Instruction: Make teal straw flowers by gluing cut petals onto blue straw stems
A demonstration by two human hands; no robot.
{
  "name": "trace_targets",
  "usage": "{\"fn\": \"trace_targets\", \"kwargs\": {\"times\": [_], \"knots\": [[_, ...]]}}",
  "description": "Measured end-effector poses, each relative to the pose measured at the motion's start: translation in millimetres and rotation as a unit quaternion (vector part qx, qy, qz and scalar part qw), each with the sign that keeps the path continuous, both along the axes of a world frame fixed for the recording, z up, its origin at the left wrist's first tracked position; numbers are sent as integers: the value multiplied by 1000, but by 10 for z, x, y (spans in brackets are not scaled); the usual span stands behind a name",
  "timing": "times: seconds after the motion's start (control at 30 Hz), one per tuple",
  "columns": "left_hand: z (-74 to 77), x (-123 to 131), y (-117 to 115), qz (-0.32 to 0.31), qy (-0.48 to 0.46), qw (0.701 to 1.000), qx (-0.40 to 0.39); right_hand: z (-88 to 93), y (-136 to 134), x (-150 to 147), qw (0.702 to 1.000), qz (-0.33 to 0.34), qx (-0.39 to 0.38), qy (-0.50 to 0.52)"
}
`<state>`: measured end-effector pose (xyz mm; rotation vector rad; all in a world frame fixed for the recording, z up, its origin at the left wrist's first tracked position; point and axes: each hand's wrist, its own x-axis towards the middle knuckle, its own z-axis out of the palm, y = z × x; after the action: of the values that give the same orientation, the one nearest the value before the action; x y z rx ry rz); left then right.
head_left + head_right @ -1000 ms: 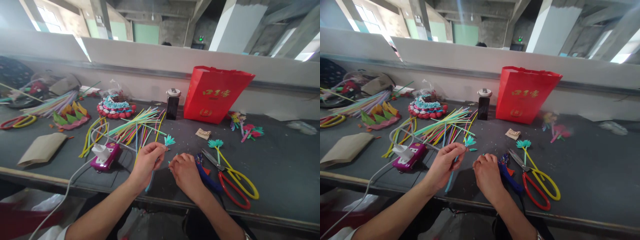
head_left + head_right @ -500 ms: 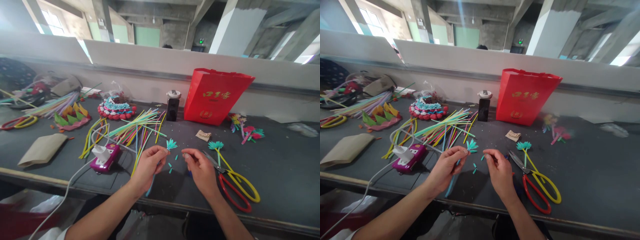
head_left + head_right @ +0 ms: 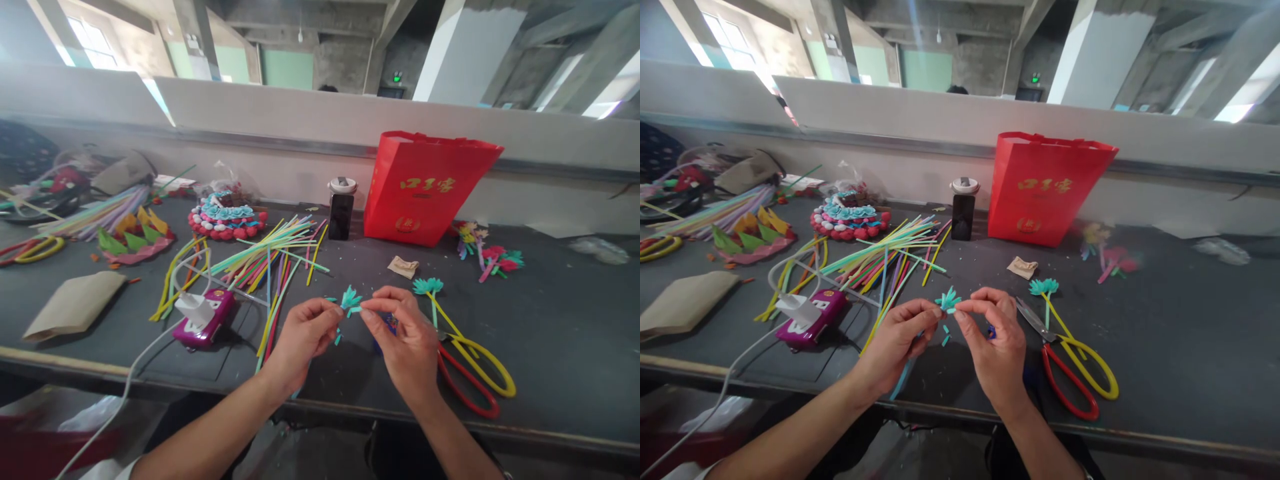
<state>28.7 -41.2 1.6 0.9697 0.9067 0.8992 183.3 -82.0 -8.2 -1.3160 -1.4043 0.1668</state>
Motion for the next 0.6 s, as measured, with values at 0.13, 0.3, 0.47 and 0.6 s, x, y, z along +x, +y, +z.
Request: {"fn": "trace_targets", "kwargs": {"times": [0.13, 0.3, 0.47, 0.6], "knots": [[-22, 7, -18, -12, -3, 1000, 3, 2, 0, -19, 999, -24, 21, -42], [-21, 12, -32, -13, 0, 1000, -1, -10, 15, -25, 998, -27, 23, -50], [-18, 13, -38, -12, 0, 1000, -7, -17, 31, -32, 997, -28, 36, -56], [-30, 8, -43, -10, -3, 1000, -5, -26, 34, -37, 996, -34, 40, -68]]}}
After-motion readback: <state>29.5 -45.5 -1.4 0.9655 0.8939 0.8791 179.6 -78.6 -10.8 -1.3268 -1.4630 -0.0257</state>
